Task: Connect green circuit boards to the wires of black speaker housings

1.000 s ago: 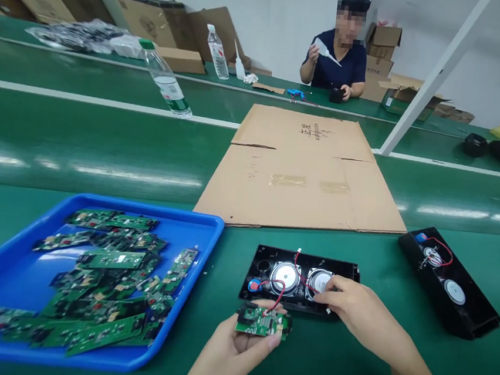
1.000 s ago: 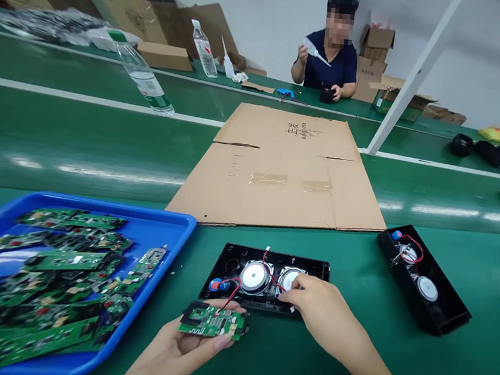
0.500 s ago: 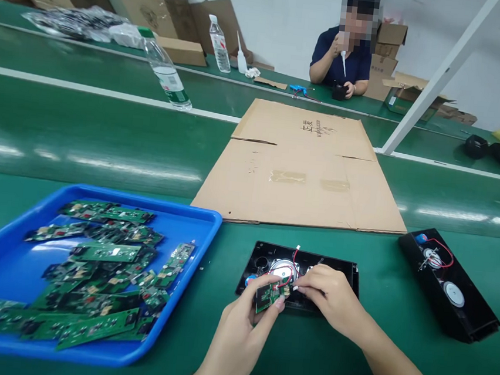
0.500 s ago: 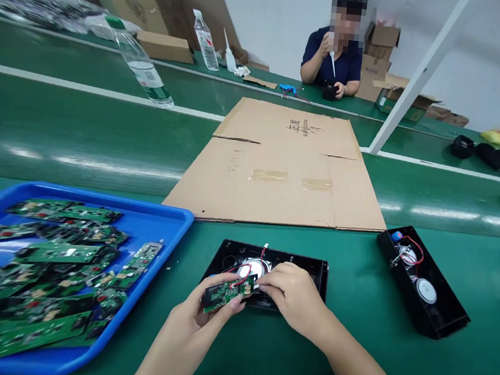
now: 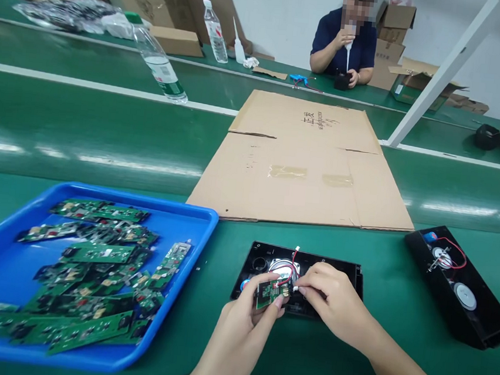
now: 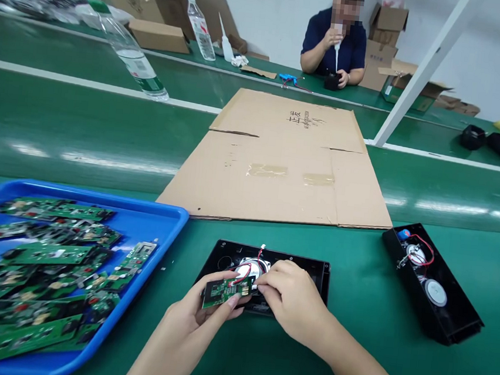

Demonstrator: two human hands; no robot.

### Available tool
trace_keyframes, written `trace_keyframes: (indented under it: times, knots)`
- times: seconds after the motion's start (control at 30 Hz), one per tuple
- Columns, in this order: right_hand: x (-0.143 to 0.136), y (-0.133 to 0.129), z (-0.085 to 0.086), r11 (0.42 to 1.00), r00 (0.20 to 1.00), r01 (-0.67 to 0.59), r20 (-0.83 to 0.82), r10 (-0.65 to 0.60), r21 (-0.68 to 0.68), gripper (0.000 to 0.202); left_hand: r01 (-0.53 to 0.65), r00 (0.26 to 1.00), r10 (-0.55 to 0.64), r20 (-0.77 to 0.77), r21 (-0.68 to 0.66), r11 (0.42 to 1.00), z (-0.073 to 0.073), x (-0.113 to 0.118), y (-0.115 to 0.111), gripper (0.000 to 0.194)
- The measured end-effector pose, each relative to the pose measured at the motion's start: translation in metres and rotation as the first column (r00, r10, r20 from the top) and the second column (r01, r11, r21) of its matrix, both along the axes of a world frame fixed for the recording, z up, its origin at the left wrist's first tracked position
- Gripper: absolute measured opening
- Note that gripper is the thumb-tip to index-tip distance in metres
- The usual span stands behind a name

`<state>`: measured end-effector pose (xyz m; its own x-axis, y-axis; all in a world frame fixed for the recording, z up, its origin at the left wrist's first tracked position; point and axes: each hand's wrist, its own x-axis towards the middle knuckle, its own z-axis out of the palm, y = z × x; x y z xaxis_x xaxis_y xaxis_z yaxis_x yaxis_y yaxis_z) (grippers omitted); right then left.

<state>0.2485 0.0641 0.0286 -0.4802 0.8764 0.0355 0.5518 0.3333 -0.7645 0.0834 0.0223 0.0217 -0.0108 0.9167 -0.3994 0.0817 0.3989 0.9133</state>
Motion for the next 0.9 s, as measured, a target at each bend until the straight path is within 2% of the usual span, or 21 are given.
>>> trace_keyframes:
  times: [0.17, 0.33, 0.53, 0.73, 0.9]
  knots:
    - [0.000, -0.001, -0.009, 0.980, 0.993, -0.080, 0.104, 0.061, 0.184, 0.015, 0.006, 1.000, -0.006, 0.019, 0.007, 1.000, 0.002, 0.000, 0.003, 0.030]
    - [-0.003, -0.002, -0.011, 0.930, 0.976, -0.153, 0.196, 0.090, 0.335, 0.018, 0.055, 0.998, -0.054, -0.021, 0.043, 0.998, -0.001, -0.001, 0.005, 0.029]
    - [-0.002, -0.002, -0.010, 0.891, 0.960, -0.199, 0.263, 0.095, 0.408, 0.023, 0.147, 0.985, -0.138, -0.100, 0.081, 0.986, -0.002, -0.003, 0.007, 0.027]
    - [-0.003, -0.003, -0.010, 0.865, 0.946, -0.218, 0.315, 0.073, 0.453, 0.027, 0.179, 0.979, -0.165, -0.124, 0.108, 0.978, 0.002, -0.005, 0.010, 0.026]
    - [-0.010, -0.011, -0.010, 0.789, 0.937, -0.212, 0.349, -0.004, 0.577, 0.032, 0.156, 0.988, -0.152, -0.042, 0.133, 0.979, 0.001, -0.002, 0.010, 0.025]
